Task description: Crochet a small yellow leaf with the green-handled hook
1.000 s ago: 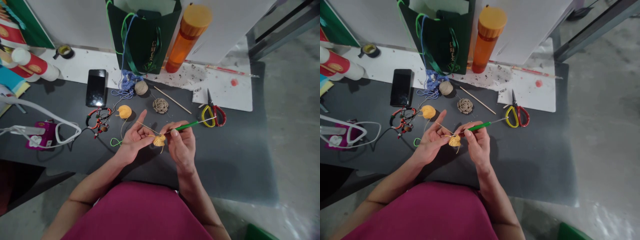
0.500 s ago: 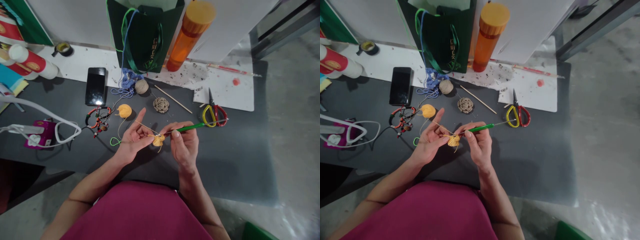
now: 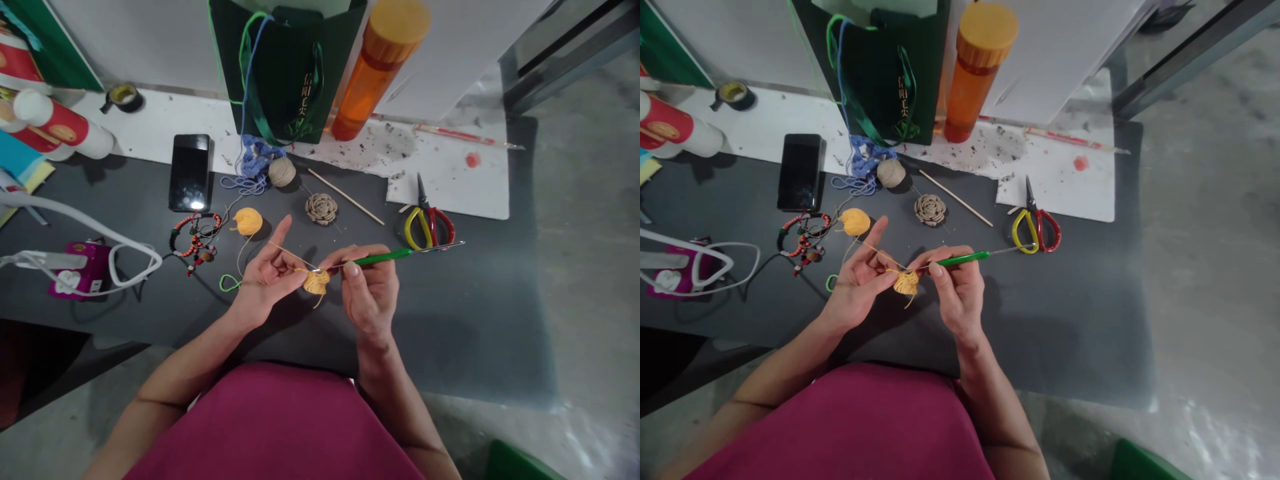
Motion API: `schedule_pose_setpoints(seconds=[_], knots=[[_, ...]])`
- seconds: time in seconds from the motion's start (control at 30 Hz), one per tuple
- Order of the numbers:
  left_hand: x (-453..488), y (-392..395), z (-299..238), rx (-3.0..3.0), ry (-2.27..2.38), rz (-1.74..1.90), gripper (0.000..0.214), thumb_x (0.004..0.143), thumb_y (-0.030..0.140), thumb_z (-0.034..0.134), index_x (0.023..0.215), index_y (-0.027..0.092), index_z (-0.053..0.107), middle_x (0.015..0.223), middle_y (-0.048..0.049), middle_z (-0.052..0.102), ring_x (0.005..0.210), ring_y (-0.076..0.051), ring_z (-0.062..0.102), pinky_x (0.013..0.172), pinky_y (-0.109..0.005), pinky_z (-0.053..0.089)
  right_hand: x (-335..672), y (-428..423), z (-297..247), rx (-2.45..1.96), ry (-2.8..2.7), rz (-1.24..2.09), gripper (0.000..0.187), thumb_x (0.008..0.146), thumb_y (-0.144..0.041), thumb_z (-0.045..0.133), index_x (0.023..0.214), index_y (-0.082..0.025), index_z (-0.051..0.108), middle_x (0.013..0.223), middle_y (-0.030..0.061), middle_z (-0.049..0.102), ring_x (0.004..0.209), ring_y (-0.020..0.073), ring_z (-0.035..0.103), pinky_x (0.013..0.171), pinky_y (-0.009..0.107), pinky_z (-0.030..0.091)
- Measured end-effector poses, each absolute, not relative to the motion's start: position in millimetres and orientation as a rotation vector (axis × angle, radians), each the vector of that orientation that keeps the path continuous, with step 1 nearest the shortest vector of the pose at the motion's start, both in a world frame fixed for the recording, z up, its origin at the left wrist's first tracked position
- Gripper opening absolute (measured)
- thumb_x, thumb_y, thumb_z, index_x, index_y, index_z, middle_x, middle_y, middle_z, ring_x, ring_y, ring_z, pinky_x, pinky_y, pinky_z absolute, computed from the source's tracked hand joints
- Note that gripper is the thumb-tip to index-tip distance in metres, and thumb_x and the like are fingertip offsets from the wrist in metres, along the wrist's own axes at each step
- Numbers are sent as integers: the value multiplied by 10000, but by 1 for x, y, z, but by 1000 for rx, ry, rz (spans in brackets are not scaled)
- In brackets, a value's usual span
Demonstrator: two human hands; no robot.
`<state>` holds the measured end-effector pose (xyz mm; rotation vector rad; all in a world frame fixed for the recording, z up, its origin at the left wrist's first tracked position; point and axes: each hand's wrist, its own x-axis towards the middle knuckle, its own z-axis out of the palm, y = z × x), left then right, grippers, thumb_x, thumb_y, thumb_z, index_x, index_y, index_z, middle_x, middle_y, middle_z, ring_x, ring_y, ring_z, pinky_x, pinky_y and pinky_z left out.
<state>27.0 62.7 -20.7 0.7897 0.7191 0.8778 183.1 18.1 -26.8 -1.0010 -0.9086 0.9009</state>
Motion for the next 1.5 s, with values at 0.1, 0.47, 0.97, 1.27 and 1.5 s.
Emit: schedule_pose_setpoints(seconds=[0.1,0.47,0.97,1.27,1.5], knots=[[27,63,-21,795,735,873,924,785,252,874,1598,320,442,780,49,697,723,-100,637,746,-222,542,183,18,-27,-1030,-911,898,79,984,-315,669,991,-265,608,844,-26,789,750,129,739,682,279,612],[28,63,-21,756,724,874,968,765,238,890,1610,317,423,810,35,742,742,-107,667,739,-211,558,180,17,-26,-960,-881,915,49,991,-266,668,1017,-284,631,872,-38,799,773,116,740,697,261,606],[29,62,-20,723,719,872,906,775,220,885,1580,282,473,799,38,747,746,-102,694,757,-212,571,180,16,-26,-1068,-909,873,138,985,-387,665,985,-274,586,834,-19,794,725,147,746,654,302,585],[29,63,-20,722,748,877,948,757,223,892,1594,291,453,779,39,744,728,-109,686,746,-222,572,178,16,-24,-1018,-887,861,70,989,-309,667,984,-273,608,843,-34,799,739,133,745,650,283,580],[30,63,-19,725,739,874,989,758,236,898,1617,295,412,771,44,740,720,-107,682,741,-221,568,177,16,-24,-1011,-871,864,76,992,-324,664,987,-277,604,843,-40,800,722,128,740,646,279,578]])
